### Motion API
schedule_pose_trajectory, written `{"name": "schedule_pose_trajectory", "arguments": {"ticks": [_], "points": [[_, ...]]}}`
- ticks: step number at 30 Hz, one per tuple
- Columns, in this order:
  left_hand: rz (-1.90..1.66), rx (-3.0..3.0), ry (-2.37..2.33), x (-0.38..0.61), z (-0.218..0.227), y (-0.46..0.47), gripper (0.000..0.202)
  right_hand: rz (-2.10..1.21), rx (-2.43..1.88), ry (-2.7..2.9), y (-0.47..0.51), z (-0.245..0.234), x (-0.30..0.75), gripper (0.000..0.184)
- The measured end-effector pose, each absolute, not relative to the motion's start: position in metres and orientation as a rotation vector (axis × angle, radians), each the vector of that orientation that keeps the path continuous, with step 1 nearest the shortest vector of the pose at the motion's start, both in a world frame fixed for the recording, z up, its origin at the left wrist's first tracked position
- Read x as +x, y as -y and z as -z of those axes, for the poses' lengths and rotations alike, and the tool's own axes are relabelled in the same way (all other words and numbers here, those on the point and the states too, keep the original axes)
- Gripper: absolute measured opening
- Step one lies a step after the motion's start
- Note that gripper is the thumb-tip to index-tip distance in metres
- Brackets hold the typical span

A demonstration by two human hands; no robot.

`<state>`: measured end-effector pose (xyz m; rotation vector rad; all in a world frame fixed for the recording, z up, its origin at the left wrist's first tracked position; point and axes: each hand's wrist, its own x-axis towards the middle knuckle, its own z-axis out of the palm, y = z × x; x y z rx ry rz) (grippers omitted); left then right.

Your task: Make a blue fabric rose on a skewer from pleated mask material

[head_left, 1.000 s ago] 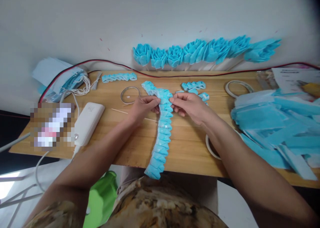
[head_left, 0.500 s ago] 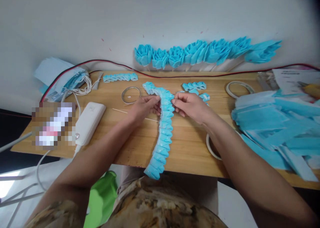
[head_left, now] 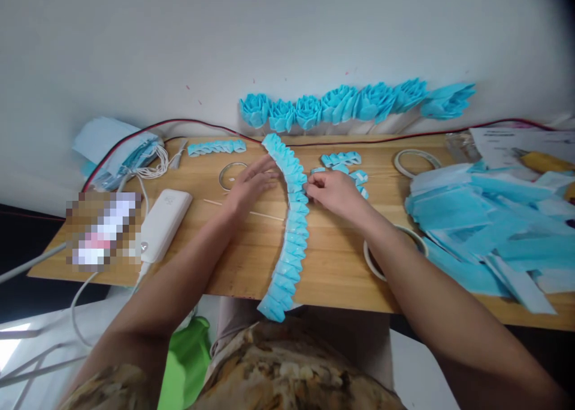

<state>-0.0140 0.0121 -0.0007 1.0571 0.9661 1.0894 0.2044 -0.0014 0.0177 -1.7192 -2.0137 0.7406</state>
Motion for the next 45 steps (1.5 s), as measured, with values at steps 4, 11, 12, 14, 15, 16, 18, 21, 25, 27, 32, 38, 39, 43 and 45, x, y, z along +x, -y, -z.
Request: {"name": "schedule_pose_trajectory", "arguments": {"ticks": [4,11,12,14,15,16,18,21,25,27,32,38,39,43,45], "points": [[-1.116,1.093,-1.081,-0.018,0.004,-0.017,0.055,-0.522,-1.824,2.15,0.0,-0.016,0.202,0.024],[-1.26,1.514,-1.249,-0.018,0.01,-0.02,0.043,-0.489,-1.825,2.226,0.004,-0.025,0.201,0.034],[-1.278,1.603,-1.29,-0.018,0.009,-0.02,0.04,-0.491,-1.798,2.24,0.004,-0.025,0.201,0.034],[-1.292,1.759,-1.362,-0.016,0.007,-0.017,0.036,-0.503,-1.744,2.238,0.004,-0.024,0.201,0.032],[-1.282,1.825,-1.385,-0.015,0.006,-0.016,0.034,-0.506,-1.728,2.228,0.003,-0.024,0.201,0.032],[-1.26,1.887,-1.397,-0.015,0.005,-0.015,0.031,-0.501,-1.727,2.221,0.002,-0.023,0.201,0.031],[-1.176,2.006,-1.398,-0.015,0.005,-0.013,0.023,-0.46,-1.748,2.237,0.0,-0.022,0.2,0.031],[-0.999,2.145,-1.356,-0.016,0.008,-0.012,0.019,-0.323,-1.822,2.31,-0.002,-0.022,0.197,0.032],[-0.886,2.224,-1.315,-0.017,0.013,-0.014,0.021,-0.149,-1.879,2.424,0.0,-0.026,0.191,0.033],[-0.897,2.23,-1.322,-0.015,0.015,-0.015,0.023,-0.081,-1.895,2.463,0.002,-0.028,0.189,0.034],[-0.929,2.226,-1.342,-0.011,0.017,-0.015,0.03,-0.014,-1.895,2.535,0.003,-0.033,0.19,0.037],[-0.917,2.181,-1.467,-0.013,0.014,-0.017,0.03,-0.026,-1.698,2.463,-0.001,-0.036,0.207,0.035],[-0.906,2.184,-1.486,-0.014,0.014,-0.017,0.029,-0.082,-1.605,2.469,-0.002,-0.035,0.209,0.034],[-0.871,2.253,-1.468,-0.014,0.014,-0.016,0.025,-0.2,-1.428,2.531,-0.003,-0.031,0.209,0.023],[-0.858,2.301,-1.417,-0.013,0.014,-0.015,0.024,-0.183,-1.436,2.552,-0.004,-0.03,0.206,0.02]]}}
